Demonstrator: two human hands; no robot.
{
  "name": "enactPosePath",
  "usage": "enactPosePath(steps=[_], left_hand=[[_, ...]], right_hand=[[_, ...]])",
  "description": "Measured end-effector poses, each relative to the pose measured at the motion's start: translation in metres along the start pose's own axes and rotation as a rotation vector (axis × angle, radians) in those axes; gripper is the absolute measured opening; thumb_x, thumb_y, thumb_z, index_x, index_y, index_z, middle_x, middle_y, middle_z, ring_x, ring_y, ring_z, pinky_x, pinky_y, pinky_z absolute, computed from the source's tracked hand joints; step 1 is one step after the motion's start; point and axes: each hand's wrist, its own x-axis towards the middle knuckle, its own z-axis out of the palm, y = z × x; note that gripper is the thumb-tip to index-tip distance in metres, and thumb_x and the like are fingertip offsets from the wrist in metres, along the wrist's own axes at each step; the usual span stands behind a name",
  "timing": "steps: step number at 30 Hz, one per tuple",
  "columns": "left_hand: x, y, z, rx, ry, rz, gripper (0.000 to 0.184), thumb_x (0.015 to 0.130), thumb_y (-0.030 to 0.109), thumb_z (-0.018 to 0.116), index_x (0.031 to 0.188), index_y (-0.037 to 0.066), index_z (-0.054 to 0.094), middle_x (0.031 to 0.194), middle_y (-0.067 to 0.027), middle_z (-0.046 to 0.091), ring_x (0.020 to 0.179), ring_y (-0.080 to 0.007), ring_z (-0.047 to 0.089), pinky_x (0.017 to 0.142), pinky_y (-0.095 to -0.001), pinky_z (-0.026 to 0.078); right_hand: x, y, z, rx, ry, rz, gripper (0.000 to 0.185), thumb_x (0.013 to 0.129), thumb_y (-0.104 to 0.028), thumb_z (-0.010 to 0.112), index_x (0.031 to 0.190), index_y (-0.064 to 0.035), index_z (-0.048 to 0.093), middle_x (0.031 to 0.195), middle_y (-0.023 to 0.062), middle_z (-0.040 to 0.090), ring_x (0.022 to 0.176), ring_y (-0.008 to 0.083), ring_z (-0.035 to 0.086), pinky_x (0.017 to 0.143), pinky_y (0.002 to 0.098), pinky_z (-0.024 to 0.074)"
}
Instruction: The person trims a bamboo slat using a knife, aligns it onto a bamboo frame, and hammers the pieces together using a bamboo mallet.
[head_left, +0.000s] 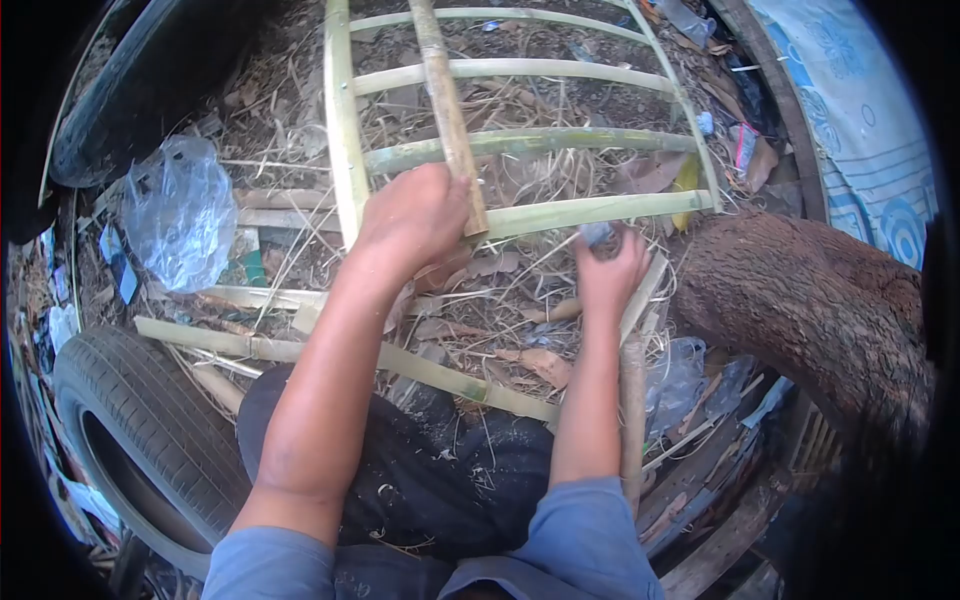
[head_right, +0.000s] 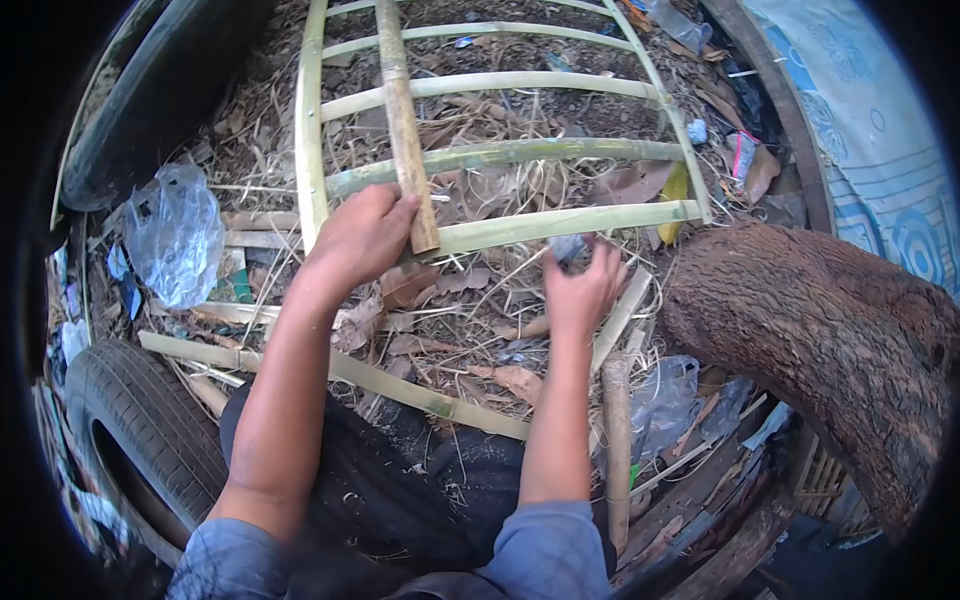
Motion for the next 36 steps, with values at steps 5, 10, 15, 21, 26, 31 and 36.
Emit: enactPosePath(steps=[5, 10, 15, 21, 26, 31, 36], left_hand=[[0.006, -0.011, 0.015, -0.049, 0.035, 0.05, 0.044, 0.1, 0.034, 0.045, 0.098, -0.005, 0.064, 0.098, -0.0299, 0.065, 0.097, -0.0457, 0.062, 0.086, -0.0496, 0.046], [0.02, -0.023, 0.022, -0.051, -0.077, 0.074, 0.043, 0.1, 0.033, 0.047, 0.105, -0.006, 0.064, 0.096, -0.0284, 0.067, 0.093, -0.0422, 0.065, 0.084, -0.0466, 0.048], [0.036, -0.042, 0.035, -0.147, -0.152, 0.072, 0.043, 0.1, 0.031, 0.048, 0.112, -0.007, 0.064, 0.102, -0.0247, 0.066, 0.097, -0.0335, 0.062, 0.088, -0.0425, 0.047], [0.051, -0.058, 0.051, -0.228, -0.202, 0.108, 0.043, 0.101, 0.031, 0.048, 0.113, -0.007, 0.064, 0.103, -0.022, 0.066, 0.097, -0.03, 0.061, 0.087, -0.0401, 0.047], [0.049, -0.058, 0.048, -0.23, -0.211, 0.116, 0.045, 0.099, 0.032, 0.046, 0.114, -0.007, 0.064, 0.113, -0.0306, 0.064, 0.111, -0.0432, 0.06, 0.096, -0.0454, 0.045], [0.046, -0.056, 0.043, -0.208, -0.208, 0.132, 0.04, 0.103, 0.03, 0.047, 0.107, -0.007, 0.064, 0.085, -0.0087, 0.066, 0.077, -0.0162, 0.055, 0.073, -0.0345, 0.046], [0.044, -0.054, 0.042, -0.21, -0.206, 0.114, 0.039, 0.103, 0.029, 0.047, 0.109, -0.007, 0.063, 0.086, -0.0089, 0.066, 0.079, -0.0157, 0.055, 0.074, -0.0338, 0.046]], right_hand=[[-0.069, -0.039, 0.012, 0.19, 0.013, -0.173, 0.05, 0.068, -0.019, 0.083, 0.112, -0.0068, 0.063, 0.104, 0.011, 0.065, 0.105, 0.0286, 0.053, 0.095, 0.0415, 0.0425], [-0.077, -0.063, 0.041, 0.265, -0.137, -0.149, 0.048, 0.066, -0.02, 0.084, 0.106, -0.0017, 0.065, 0.1, 0.0135, 0.065, 0.098, 0.0345, 0.055, 0.091, 0.045, 0.0416], [-0.074, -0.063, 0.054, 0.259, -0.092, -0.211, 0.048, 0.064, -0.023, 0.085, 0.103, -0.002, 0.066, 0.1, 0.0127, 0.062, 0.1, 0.0346, 0.054, 0.091, 0.0466, 0.0405], [-0.08, -0.058, 0.063, 0.372, -0.055, -0.104, 0.047, 0.063, -0.028, 0.088, 0.095, -0.0011, 0.067, 0.097, 0.0124, 0.064, 0.098, 0.0328, 0.056, 0.091, 0.0438, 0.0397], [-0.083, -0.057, 0.065, 0.324, -0.09, -0.117, 0.047, 0.062, -0.03, 0.089, 0.092, -0.0022, 0.066, 0.091, 0.0109, 0.065, 0.093, 0.031, 0.057, 0.087, 0.0416, 0.0396], [-0.084, -0.06, 0.064, 0.357, -0.08, -0.108, 0.046, 0.061, -0.03, 0.089, 0.09, -0.0043, 0.064, 0.089, 0.0103, 0.065, 0.092, 0.0307, 0.058, 0.085, 0.0407, 0.0387], [-0.084, -0.059, 0.069, 0.271, -0.068, -0.168, 0.047, 0.06, -0.029, 0.09, 0.09, -0.0058, 0.063, 0.089, 0.0102, 0.065, 0.092, 0.0306, 0.059, 0.087, 0.0417, 0.0381]])
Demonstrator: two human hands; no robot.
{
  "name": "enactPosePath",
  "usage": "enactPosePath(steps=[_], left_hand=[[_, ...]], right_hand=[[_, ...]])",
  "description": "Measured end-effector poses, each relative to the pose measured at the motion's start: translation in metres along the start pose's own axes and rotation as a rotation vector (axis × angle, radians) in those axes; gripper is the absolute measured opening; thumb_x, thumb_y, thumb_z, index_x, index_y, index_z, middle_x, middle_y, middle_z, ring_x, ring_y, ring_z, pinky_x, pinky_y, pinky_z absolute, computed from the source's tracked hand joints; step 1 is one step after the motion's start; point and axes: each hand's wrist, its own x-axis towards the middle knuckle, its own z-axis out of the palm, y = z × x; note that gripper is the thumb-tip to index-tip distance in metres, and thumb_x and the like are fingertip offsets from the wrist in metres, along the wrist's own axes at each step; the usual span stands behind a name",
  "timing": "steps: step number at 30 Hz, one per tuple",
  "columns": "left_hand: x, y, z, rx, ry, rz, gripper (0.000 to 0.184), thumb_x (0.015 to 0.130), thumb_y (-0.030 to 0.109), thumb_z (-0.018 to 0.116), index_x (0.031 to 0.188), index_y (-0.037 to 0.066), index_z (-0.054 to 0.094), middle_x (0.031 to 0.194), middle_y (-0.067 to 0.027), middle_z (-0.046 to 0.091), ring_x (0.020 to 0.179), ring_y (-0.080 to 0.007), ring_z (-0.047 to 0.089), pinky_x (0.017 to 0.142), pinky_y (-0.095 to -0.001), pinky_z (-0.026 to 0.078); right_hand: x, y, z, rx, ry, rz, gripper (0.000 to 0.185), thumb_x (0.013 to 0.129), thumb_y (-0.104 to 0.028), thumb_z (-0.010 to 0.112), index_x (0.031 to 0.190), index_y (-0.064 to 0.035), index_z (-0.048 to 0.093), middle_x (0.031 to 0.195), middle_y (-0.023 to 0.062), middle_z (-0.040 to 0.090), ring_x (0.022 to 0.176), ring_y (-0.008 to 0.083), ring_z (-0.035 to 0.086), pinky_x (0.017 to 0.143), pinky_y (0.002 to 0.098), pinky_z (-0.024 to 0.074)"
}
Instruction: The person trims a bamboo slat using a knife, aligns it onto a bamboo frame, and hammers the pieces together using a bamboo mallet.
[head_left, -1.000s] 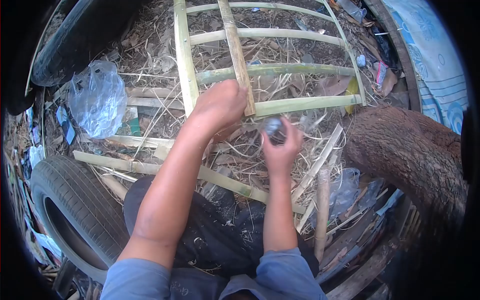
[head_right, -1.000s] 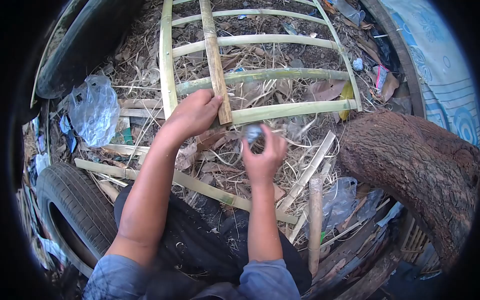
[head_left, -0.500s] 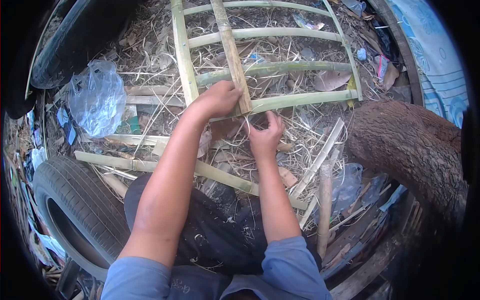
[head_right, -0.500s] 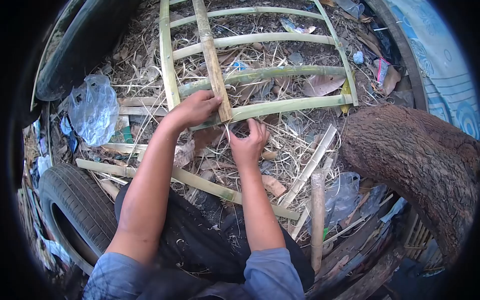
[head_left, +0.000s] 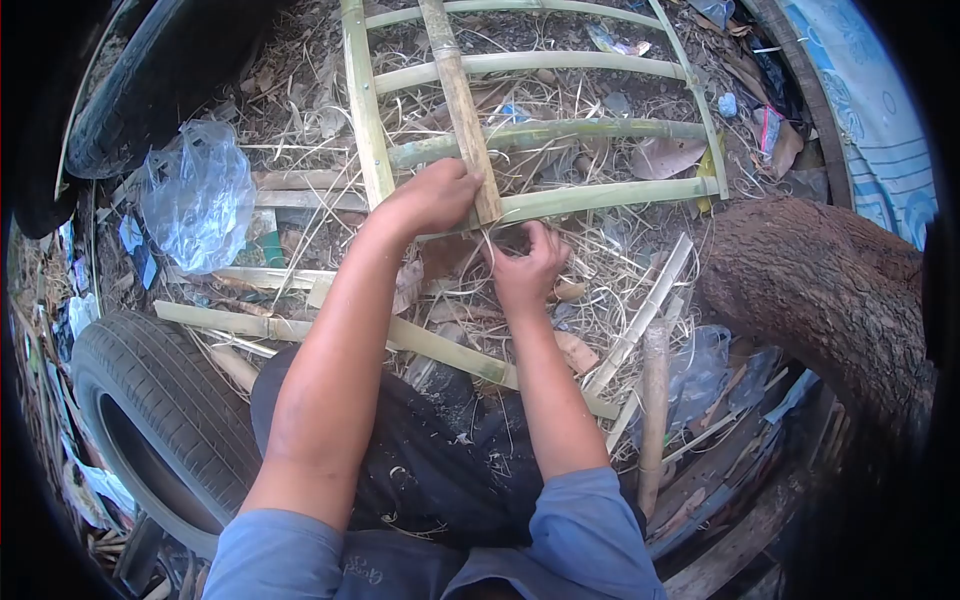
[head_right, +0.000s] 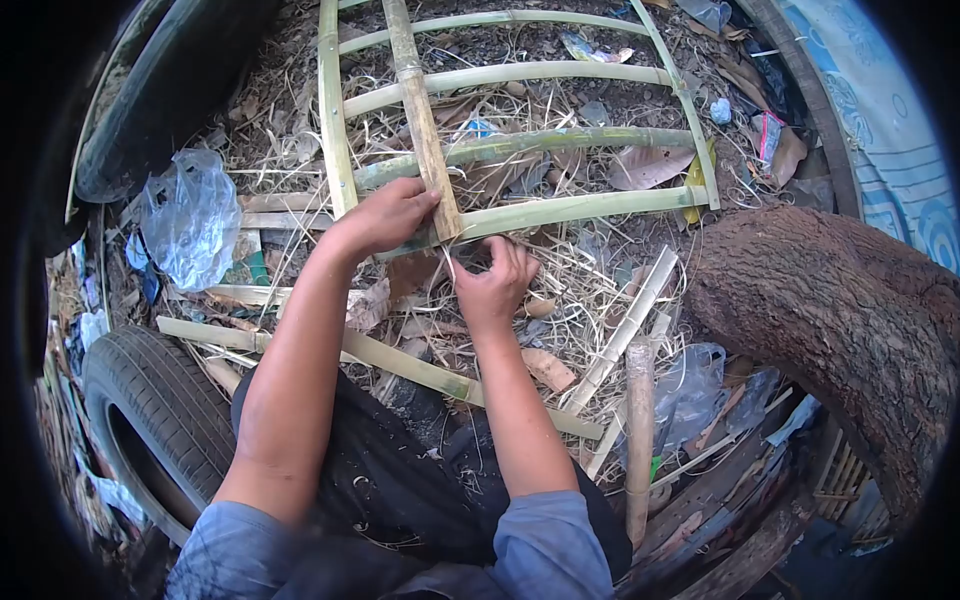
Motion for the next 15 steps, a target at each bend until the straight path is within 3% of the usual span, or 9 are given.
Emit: enactPosePath(steps=[8, 10, 14, 15], left_hand=[[0.001, -0.002, 0.003, -0.034, 0.023, 0.036, 0.039, 0.103, 0.027, 0.047, 0.117, -0.006, 0.061, 0.101, -0.0156, 0.069, 0.089, -0.0186, 0.06, 0.083, -0.035, 0.047], [0.0, -0.002, 0.0, -0.031, 0.01, 0.055, 0.044, 0.101, 0.03, 0.046, 0.113, -0.009, 0.062, 0.114, -0.0299, 0.064, 0.11, -0.0407, 0.062, 0.095, -0.0443, 0.046], [-0.004, 0.003, -0.005, 0.01, -0.018, -0.006, 0.044, 0.101, 0.031, 0.045, 0.114, -0.008, 0.062, 0.116, -0.0301, 0.063, 0.111, -0.0411, 0.061, 0.096, -0.0442, 0.046], [-0.002, 0.002, -0.006, 0.047, -0.027, -0.012, 0.042, 0.102, 0.03, 0.045, 0.114, -0.007, 0.062, 0.11, -0.0242, 0.066, 0.102, -0.0324, 0.062, 0.09, -0.0409, 0.047]], right_hand=[[0.001, 0.004, -0.008, 0.076, -0.048, -0.069, 0.046, 0.063, -0.027, 0.085, 0.096, -0.0038, 0.064, 0.091, 0.0104, 0.065, 0.093, 0.0294, 0.059, 0.09, 0.0421, 0.0376], [-0.001, 0.008, -0.008, 0.129, -0.069, -0.078, 0.044, 0.065, -0.026, 0.086, 0.097, -0.0026, 0.066, 0.084, 0.0082, 0.063, 0.087, 0.0269, 0.055, 0.088, 0.0387, 0.0381], [-0.001, 0.009, -0.007, 0.058, -0.062, -0.118, 0.041, 0.065, -0.024, 0.087, 0.094, -0.0026, 0.067, 0.084, 0.007, 0.063, 0.087, 0.0265, 0.055, 0.087, 0.0386, 0.0379], [-0.001, 0.009, -0.007, 0.058, -0.042, -0.166, 0.04, 0.065, -0.024, 0.087, 0.093, -0.0029, 0.068, 0.084, 0.0067, 0.063, 0.086, 0.0264, 0.056, 0.087, 0.0386, 0.0378]])
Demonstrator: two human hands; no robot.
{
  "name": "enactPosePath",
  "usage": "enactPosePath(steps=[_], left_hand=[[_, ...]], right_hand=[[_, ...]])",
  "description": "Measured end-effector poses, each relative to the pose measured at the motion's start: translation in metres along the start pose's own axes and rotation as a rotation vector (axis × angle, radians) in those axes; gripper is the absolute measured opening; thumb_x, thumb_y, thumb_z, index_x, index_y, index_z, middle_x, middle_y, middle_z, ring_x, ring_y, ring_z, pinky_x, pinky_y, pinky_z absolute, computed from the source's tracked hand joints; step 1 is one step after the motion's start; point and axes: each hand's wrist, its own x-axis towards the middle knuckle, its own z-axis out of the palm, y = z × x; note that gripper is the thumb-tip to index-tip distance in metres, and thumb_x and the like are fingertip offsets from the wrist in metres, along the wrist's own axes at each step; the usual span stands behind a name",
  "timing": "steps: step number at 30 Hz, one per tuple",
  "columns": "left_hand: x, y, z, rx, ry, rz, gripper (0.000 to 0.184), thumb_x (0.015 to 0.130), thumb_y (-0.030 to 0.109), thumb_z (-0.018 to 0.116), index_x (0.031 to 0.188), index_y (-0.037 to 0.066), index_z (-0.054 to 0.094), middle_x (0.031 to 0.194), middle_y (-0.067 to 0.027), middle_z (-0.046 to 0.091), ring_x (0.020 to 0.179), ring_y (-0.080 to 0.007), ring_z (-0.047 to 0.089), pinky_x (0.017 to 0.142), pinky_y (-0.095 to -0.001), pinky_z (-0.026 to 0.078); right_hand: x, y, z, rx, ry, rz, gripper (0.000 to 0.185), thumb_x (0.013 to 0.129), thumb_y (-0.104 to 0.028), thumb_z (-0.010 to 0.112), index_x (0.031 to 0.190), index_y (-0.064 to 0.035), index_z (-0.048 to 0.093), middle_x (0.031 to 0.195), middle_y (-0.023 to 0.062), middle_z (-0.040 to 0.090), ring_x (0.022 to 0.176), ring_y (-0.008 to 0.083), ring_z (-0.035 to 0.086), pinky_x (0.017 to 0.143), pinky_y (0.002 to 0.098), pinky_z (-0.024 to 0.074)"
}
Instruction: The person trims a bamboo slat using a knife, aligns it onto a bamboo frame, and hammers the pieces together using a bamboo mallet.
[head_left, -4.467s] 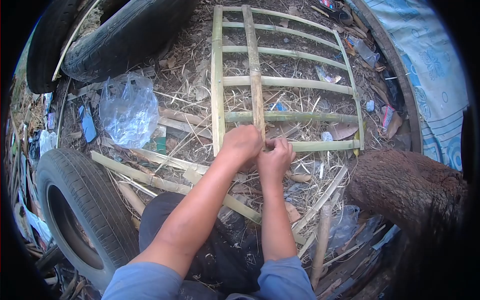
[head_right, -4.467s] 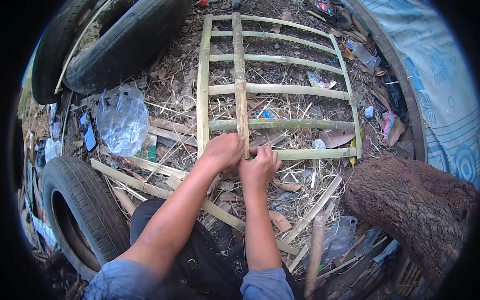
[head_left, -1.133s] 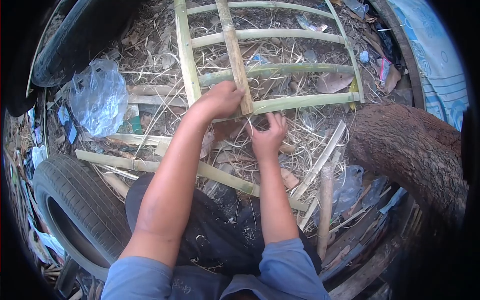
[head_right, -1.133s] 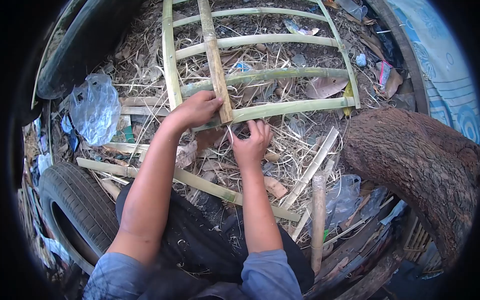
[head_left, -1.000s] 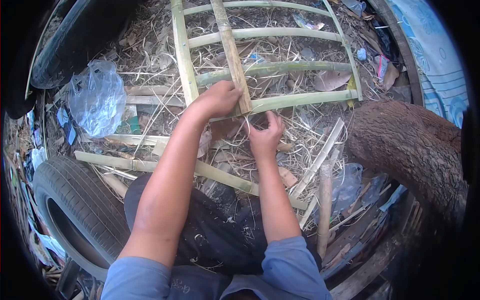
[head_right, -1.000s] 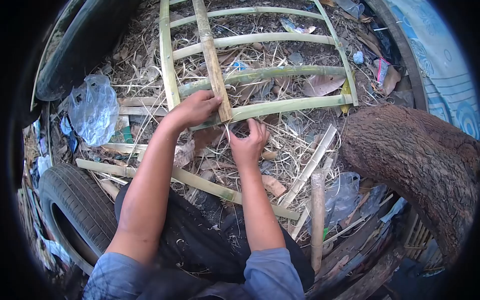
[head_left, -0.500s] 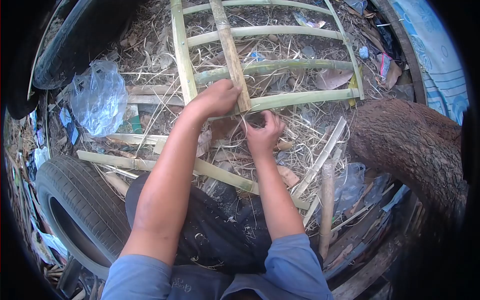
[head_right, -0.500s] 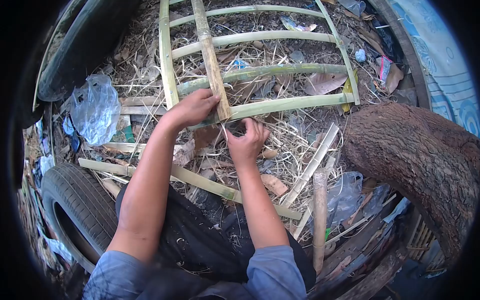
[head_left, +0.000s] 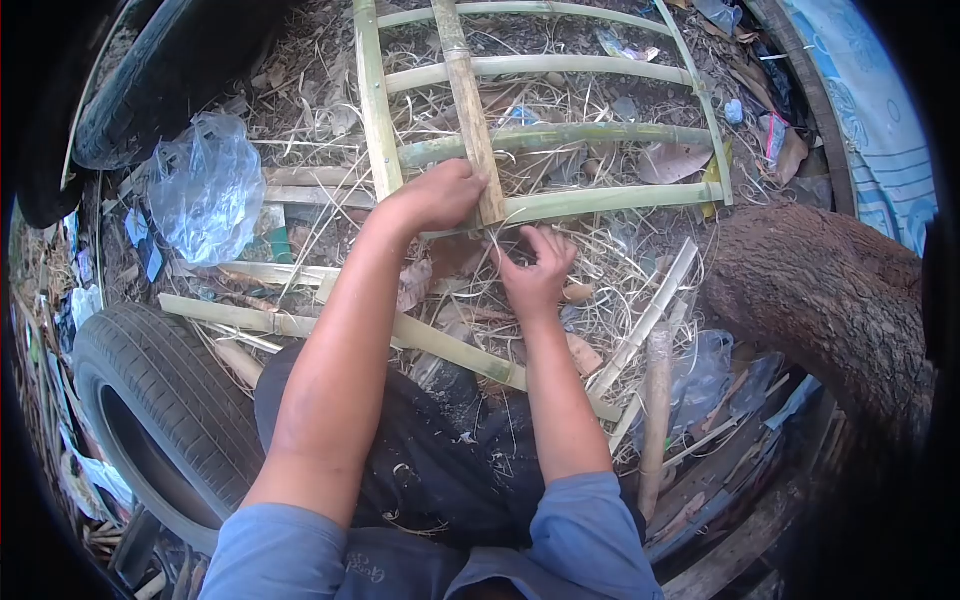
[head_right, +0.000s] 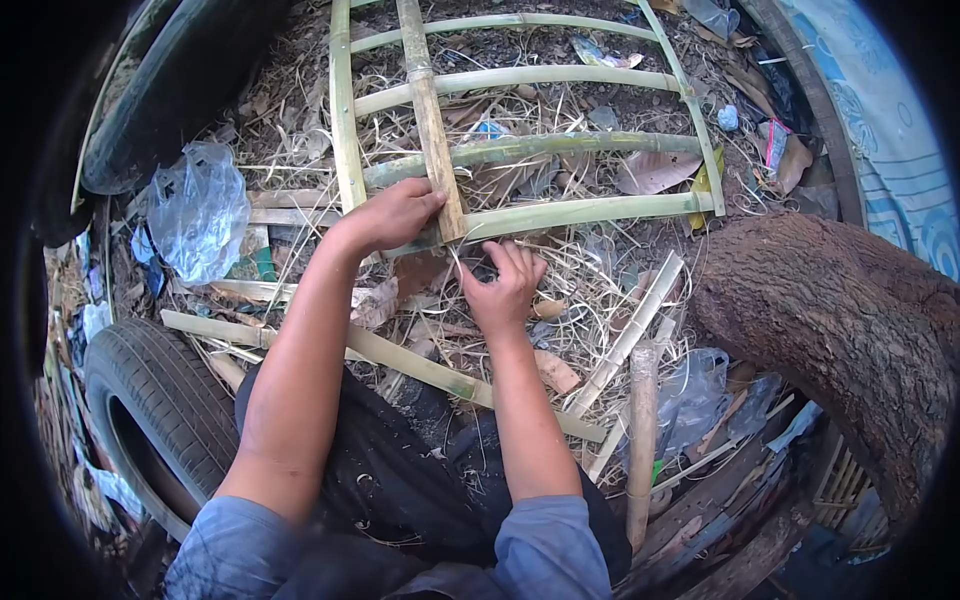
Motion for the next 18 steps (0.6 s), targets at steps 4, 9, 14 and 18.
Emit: enactPosePath(steps=[4, 9, 14, 18], left_hand=[[-0.004, -0.001, -0.005, -0.003, -0.028, 0.014, 0.04, 0.103, 0.029, 0.045, 0.114, -0.005, 0.062, 0.104, -0.0202, 0.069, 0.095, -0.0279, 0.065, 0.085, -0.0393, 0.048], [-0.004, -0.005, -0.007, 0.115, -0.008, 0.026, 0.041, 0.103, 0.031, 0.044, 0.112, -0.005, 0.062, 0.103, -0.0227, 0.068, 0.096, -0.0326, 0.065, 0.086, -0.0411, 0.048], [-0.002, -0.01, -0.009, 0.148, -0.012, 0.008, 0.043, 0.103, 0.032, 0.044, 0.111, -0.006, 0.062, 0.103, -0.0235, 0.068, 0.096, -0.0339, 0.065, 0.086, -0.0424, 0.048], [-0.005, -0.009, -0.012, 0.206, -0.027, -0.036, 0.044, 0.102, 0.034, 0.045, 0.111, -0.006, 0.062, 0.103, -0.0237, 0.068, 0.096, -0.0347, 0.065, 0.086, -0.043, 0.048]], right_hand=[[0.0, -0.001, 0.001, 0.005, -0.004, -0.044, 0.037, 0.065, -0.023, 0.084, 0.092, -0.0036, 0.069, 0.089, 0.0093, 0.066, 0.085, 0.0272, 0.058, 0.085, 0.0401, 0.038], [0.001, -0.004, 0.006, -0.014, 0.001, -0.084, 0.039, 0.065, -0.025, 0.086, 0.092, -0.004, 0.069, 0.087, 0.009, 0.067, 0.081, 0.0269, 0.059, 0.083, 0.0397, 0.0389], [0.001, -0.007, 0.009, -0.021, 0.024, -0.083, 0.039, 0.064, -0.028, 0.087, 0.09, -0.0049, 0.068, 0.085, 0.0077, 0.067, 0.079, 0.0261, 0.059, 0.082, 0.0395, 0.0391], [0.001, -0.008, 0.008, -0.021, 0.043, -0.069, 0.04, 0.064, -0.032, 0.088, 0.085, -0.0064, 0.066, 0.082, 0.0058, 0.066, 0.077, 0.0251, 0.059, 0.082, 0.0391, 0.0386]])
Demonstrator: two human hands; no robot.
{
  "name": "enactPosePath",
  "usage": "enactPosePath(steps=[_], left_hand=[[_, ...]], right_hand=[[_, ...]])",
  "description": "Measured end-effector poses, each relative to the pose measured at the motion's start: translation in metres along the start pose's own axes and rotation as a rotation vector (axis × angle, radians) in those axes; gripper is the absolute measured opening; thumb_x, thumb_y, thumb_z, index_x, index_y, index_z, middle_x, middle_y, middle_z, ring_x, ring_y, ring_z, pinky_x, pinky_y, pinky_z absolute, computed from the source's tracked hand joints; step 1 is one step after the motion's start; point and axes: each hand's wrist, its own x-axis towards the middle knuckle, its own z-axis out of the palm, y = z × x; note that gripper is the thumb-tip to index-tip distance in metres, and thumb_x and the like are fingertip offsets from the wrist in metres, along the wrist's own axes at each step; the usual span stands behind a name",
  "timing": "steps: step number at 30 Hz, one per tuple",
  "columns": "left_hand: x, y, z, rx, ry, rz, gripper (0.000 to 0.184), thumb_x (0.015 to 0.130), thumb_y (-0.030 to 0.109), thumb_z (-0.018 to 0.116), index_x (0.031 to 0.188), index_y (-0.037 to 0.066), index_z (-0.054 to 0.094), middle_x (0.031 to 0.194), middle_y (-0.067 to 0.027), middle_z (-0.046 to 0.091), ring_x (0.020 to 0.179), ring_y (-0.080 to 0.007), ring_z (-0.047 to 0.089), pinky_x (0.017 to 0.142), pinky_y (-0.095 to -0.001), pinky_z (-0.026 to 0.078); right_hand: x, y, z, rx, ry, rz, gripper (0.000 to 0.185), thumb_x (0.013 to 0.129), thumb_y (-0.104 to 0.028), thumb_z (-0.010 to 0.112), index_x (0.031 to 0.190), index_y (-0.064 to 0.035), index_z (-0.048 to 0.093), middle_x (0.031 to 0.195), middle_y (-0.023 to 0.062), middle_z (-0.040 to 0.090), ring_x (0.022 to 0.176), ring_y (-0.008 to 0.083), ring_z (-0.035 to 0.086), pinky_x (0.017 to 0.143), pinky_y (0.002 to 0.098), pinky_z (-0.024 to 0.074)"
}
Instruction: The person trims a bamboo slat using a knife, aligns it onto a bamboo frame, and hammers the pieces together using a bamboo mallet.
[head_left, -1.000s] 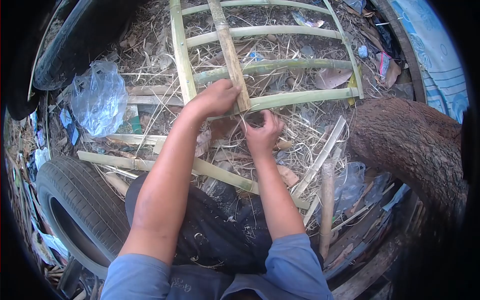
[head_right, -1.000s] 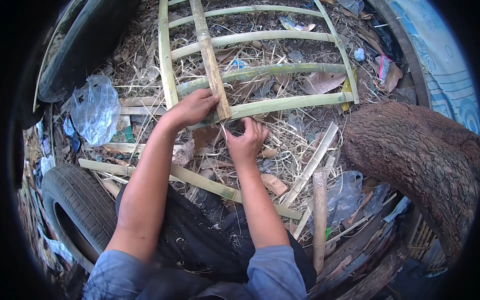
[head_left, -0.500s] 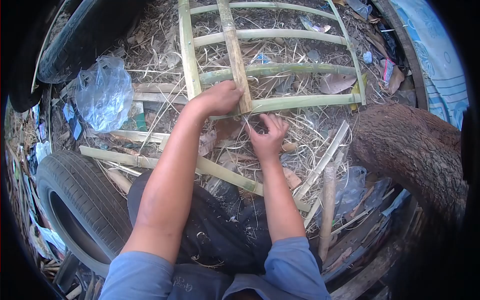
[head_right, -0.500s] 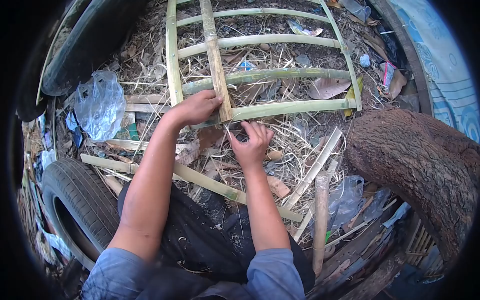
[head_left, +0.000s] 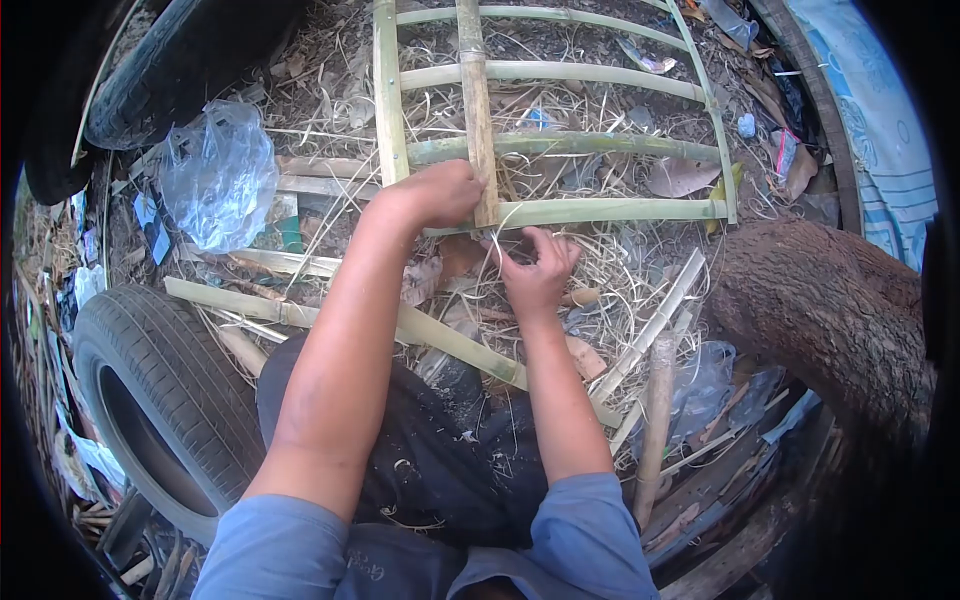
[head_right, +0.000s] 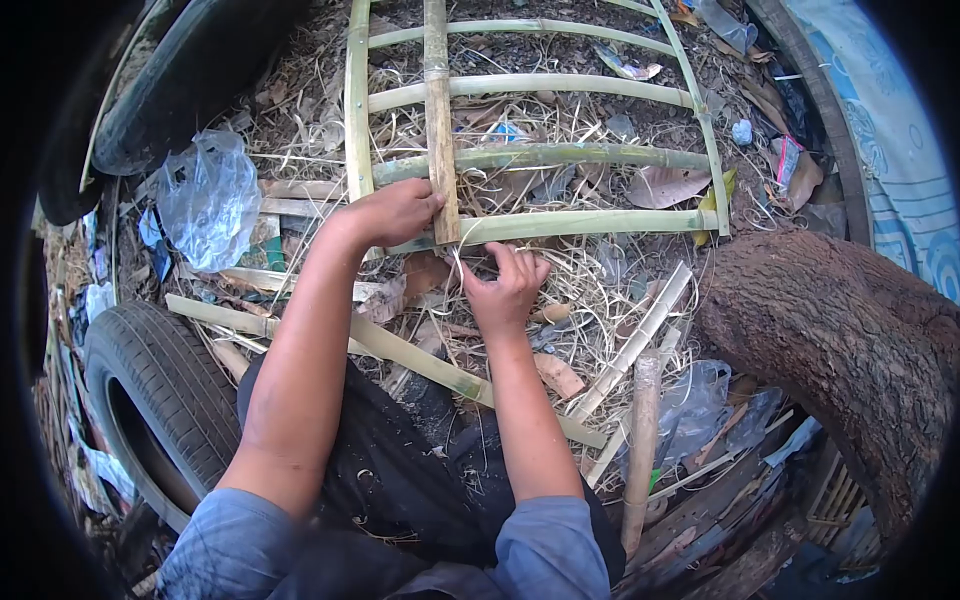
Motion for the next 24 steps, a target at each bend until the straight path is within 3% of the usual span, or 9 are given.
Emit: enactPosePath(steps=[11, 14, 17, 18, 20, 22, 24], left_hand=[[-0.002, 0.006, 0.001, -0.022, -0.008, 0.012, 0.045, 0.102, 0.037, 0.044, 0.113, -0.003, 0.062, 0.111, -0.027, 0.065, 0.107, -0.0427, 0.061, 0.091, -0.0466, 0.047], [-0.001, 0.006, 0.001, -0.015, -0.006, 0.043, 0.045, 0.102, 0.037, 0.043, 0.114, -0.002, 0.061, 0.114, -0.0267, 0.065, 0.109, -0.0428, 0.06, 0.093, -0.0463, 0.046], [-0.005, 0.009, -0.004, -0.017, -0.019, 0.028, 0.045, 0.103, 0.037, 0.043, 0.116, -0.002, 0.061, 0.116, -0.027, 0.064, 0.111, -0.0422, 0.06, 0.094, -0.0464, 0.045], [-0.009, 0.013, -0.008, -0.02, -0.041, 0.027, 0.046, 0.103, 0.035, 0.041, 0.117, -0.004, 0.061, 0.12, -0.0273, 0.062, 0.114, -0.0417, 0.059, 0.098, -0.0458, 0.045], [-0.011, 0.014, -0.007, -0.026, -0.065, 0.016, 0.048, 0.103, 0.033, 0.038, 0.118, -0.006, 0.061, 0.124, -0.0276, 0.061, 0.118, -0.0412, 0.058, 0.101, -0.0451, 0.044], [-0.009, 0.013, -0.005, -0.033, -0.056, 0.001, 0.048, 0.102, 0.033, 0.039, 0.118, -0.006, 0.061, 0.124, -0.0277, 0.061, 0.118, -0.0407, 0.058, 0.101, -0.045, 0.044], [-0.011, 0.014, -0.007, -0.039, -0.06, 0.01, 0.047, 0.102, 0.033, 0.039, 0.118, -0.005, 0.061, 0.124, -0.0275, 0.061, 0.118, -0.0403, 0.058, 0.101, -0.0447, 0.044]], right_hand=[[-0.001, -0.003, -0.003, -0.03, -0.045, 0.037, 0.044, 0.063, -0.038, 0.088, 0.085, -0.0064, 0.066, 0.081, 0.005, 0.065, 0.078, 0.0249, 0.059, 0.082, 0.0383, 0.0377], [0.003, -0.007, -0.009, -0.017, -0.078, 0.067, 0.043, 0.065, -0.034, 0.088, 0.088, -0.0045, 0.067, 0.083, 0.0062, 0.066, 0.081, 0.0257, 0.06, 0.083, 0.0389, 0.0387], [-0.001, -0.011, -0.02, 0.106, -0.134, 0.201, 0.033, 0.071, -0.014, 0.079, 0.099, -0.0013, 0.069, 0.087, 0.0096, 0.067, 0.083, 0.0275, 0.061, 0.087, 0.0402, 0.0443], [0.0, -0.014, -0.026, 0.108, -0.138, 0.194, 0.033, 0.071, -0.014, 0.079, 0.099, -0.0013, 0.069, 0.087, 0.0096, 0.067, 0.083, 0.0275, 0.061, 0.087, 0.0402, 0.0443], [0.002, -0.025, -0.039, 0.124, -0.263, 0.474, 0.028, 0.073, -0.01, 0.076, 0.1, -0.004, 0.07, 0.09, 0.0105, 0.067, 0.084, 0.028, 0.062, 0.083, 0.0391, 0.0474], [0.005, -0.033, -0.047, 0.112, -0.231, 0.484, 0.026, 0.075, -0.011, 0.074, 0.099, -0.0052, 0.07, 0.091, 0.0113, 0.067, 0.082, 0.0286, 0.062, 0.079, 0.0399, 0.0489], [0.019, -0.049, -0.062, -0.037, -0.087, 0.289, 0.026, 0.076, -0.012, 0.074, 0.1, -0.0043, 0.07, 0.09, 0.0113, 0.066, 0.083, 0.029, 0.062, 0.079, 0.0422, 0.0493]])
